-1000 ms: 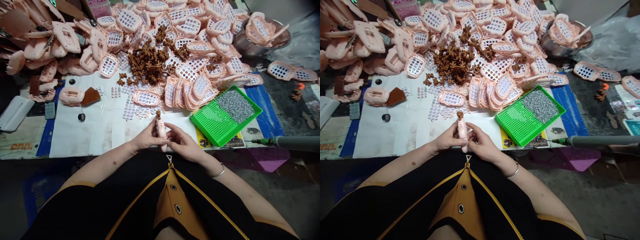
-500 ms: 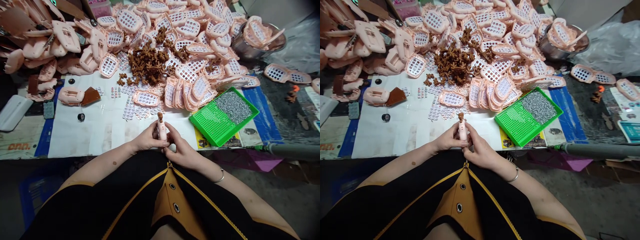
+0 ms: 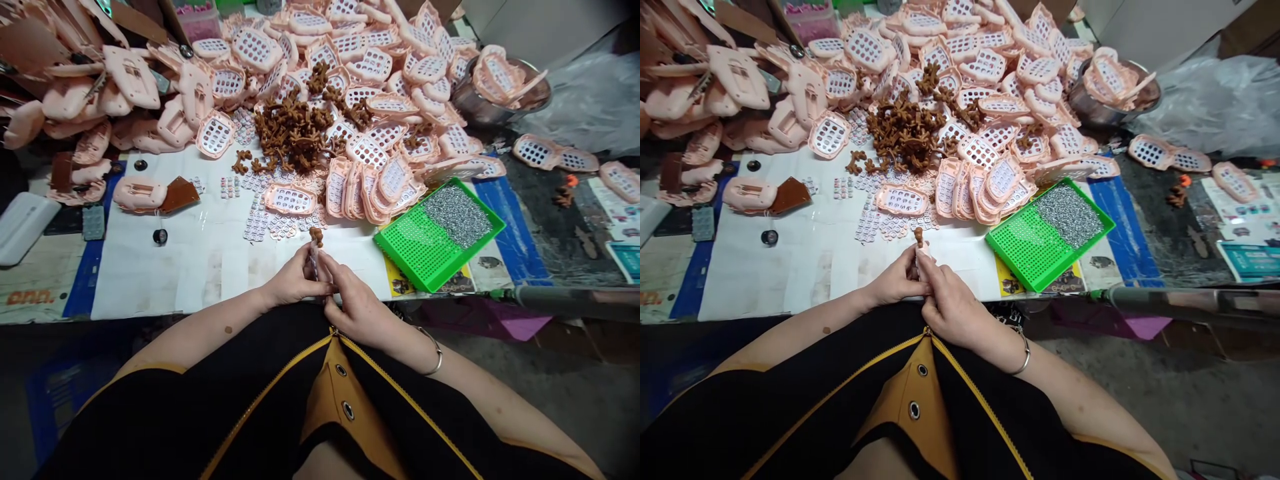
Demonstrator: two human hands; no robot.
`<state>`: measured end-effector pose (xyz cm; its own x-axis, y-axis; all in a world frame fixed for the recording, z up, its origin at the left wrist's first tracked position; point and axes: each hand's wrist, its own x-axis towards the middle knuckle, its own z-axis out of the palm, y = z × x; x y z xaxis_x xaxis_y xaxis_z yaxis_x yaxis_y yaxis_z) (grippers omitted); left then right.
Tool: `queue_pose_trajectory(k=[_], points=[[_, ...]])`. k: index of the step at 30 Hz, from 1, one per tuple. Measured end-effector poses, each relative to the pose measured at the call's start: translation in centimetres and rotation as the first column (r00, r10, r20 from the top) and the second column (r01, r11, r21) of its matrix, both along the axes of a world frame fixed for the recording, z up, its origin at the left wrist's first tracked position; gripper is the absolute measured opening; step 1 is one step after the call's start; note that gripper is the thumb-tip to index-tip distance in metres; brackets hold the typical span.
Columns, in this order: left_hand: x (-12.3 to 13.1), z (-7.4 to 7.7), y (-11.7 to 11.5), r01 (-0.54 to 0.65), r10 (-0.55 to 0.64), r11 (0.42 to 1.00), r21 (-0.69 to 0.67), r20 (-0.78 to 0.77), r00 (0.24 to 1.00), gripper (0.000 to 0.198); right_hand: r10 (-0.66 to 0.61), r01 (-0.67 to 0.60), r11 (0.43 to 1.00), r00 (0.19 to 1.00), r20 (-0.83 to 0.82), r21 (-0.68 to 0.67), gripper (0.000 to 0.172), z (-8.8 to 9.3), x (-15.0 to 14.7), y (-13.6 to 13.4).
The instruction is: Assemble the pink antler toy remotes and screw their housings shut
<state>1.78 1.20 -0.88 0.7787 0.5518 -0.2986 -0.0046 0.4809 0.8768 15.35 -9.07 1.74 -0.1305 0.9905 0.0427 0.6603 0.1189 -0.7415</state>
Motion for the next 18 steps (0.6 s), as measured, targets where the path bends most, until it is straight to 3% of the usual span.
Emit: queue_pose_trajectory(k=[3, 6, 10, 12, 15, 18], points=[[-0.1, -0.3, -0.2, -0.014, 0.014, 1.0, -0.004, -0.011, 1.0, 0.071, -0.007, 0.004, 0.999, 0.998, -0.056, -0.044, 0.078, 0.3, 0.2, 0.1], [-0.4, -0.7, -0.3, -0.002, 0.003, 0.999, -0.053, 0.016, 1.0, 0.069, -0.016, -0.022, 0.986, 0.975, -0.222, -0.166, 0.073, 0.6, 1.1, 0.2], [-0.8, -0.5, -0.3, 0.02, -0.017, 0.997, -0.078, 0.038, 0.999, 0.086, -0.099, -0.053, 0.953, 0.876, -0.472, -0.299, 0.063, 0.7, 2.5, 0.6], [-0.9, -0.2, -0.3, 0.064, -0.063, 0.997, -0.037, 0.028, 0.998, 0.092, -0.176, -0.002, 0.951, 0.818, -0.547, -0.309, 0.056, 0.7, 3.0, 1.1], [-1.0, 0.0, -0.3, 0.12, -0.12, 0.992, 0.05, -0.003, 0.993, 0.094, -0.265, 0.104, 0.945, 0.798, -0.542, -0.309, 0.053, 1.0, 3.4, 2.0], [-1.0, -0.2, -0.1, 0.152, -0.151, 0.986, 0.068, -0.016, 0.988, 0.096, -0.224, 0.08, 0.948, 0.855, -0.468, -0.308, 0.056, 1.6, 3.4, 2.7]])
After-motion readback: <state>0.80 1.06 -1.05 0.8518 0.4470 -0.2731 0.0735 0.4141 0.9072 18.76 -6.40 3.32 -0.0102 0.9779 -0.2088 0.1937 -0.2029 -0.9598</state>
